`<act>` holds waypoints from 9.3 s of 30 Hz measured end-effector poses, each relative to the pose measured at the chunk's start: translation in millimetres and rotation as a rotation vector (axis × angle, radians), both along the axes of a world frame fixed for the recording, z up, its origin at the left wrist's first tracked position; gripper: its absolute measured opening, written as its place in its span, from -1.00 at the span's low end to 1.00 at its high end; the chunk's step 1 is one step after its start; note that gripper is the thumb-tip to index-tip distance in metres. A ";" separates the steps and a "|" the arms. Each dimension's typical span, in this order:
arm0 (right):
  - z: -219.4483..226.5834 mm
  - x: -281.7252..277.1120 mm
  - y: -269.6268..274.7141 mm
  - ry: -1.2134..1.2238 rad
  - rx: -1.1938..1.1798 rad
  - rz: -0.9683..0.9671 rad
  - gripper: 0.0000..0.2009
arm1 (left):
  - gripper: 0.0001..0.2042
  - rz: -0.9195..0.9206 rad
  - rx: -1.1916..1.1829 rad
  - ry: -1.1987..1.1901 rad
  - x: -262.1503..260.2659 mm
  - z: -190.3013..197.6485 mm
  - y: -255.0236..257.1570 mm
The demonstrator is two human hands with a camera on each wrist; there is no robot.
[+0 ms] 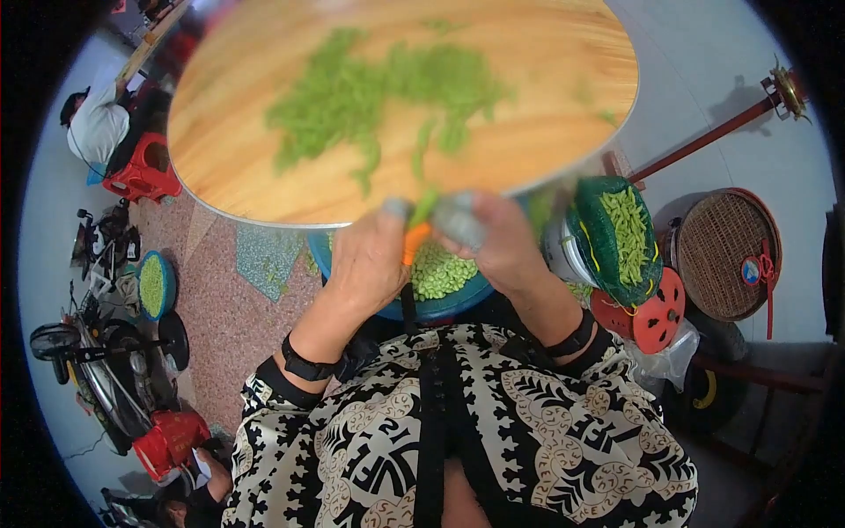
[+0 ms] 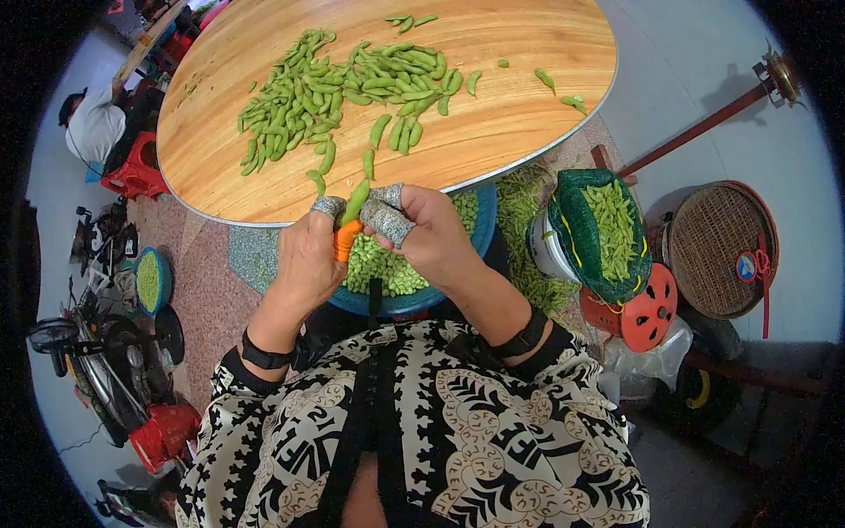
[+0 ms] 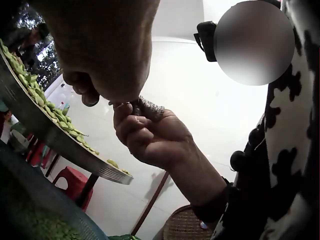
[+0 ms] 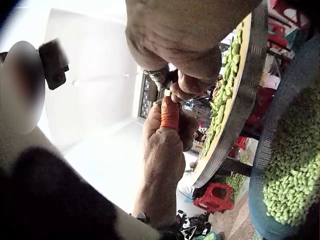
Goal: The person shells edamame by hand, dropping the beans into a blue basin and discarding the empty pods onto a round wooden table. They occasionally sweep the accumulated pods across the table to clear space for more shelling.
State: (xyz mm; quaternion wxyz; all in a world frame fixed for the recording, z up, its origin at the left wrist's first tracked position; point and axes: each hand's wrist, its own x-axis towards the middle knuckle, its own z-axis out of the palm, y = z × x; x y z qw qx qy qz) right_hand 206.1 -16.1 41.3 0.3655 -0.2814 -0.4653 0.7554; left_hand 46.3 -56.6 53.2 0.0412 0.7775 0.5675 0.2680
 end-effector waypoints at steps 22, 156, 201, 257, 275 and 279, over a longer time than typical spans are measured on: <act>-18.7 -13.5 -2.1 0.028 0.268 -0.050 -0.90 | -0.73 -0.050 -0.316 -1.400 21.1 -43.3 -9.3; -17.0 -11.4 -0.4 0.036 0.060 0.127 -0.96 | -0.84 -0.148 -0.022 -0.261 -10.8 -18.6 -7.9; -15.8 2.3 9.6 -0.207 0.163 0.209 -0.95 | -0.84 -0.077 -0.736 -1.088 -6.6 -29.4 8.4; -15.3 5.3 -2.8 -0.012 0.047 0.127 -0.90 | -0.70 -0.323 -0.909 -1.451 -7.0 -28.0 -7.0; -13.1 -1.8 -6.6 -0.110 0.359 0.001 -0.86 | -0.83 -0.202 -0.381 -0.624 -8.7 -33.0 -9.7; -16.6 -1.9 -5.7 -0.175 0.397 -0.023 -0.85 | -0.82 -0.083 -0.669 -1.014 -10.3 -34.6 -9.6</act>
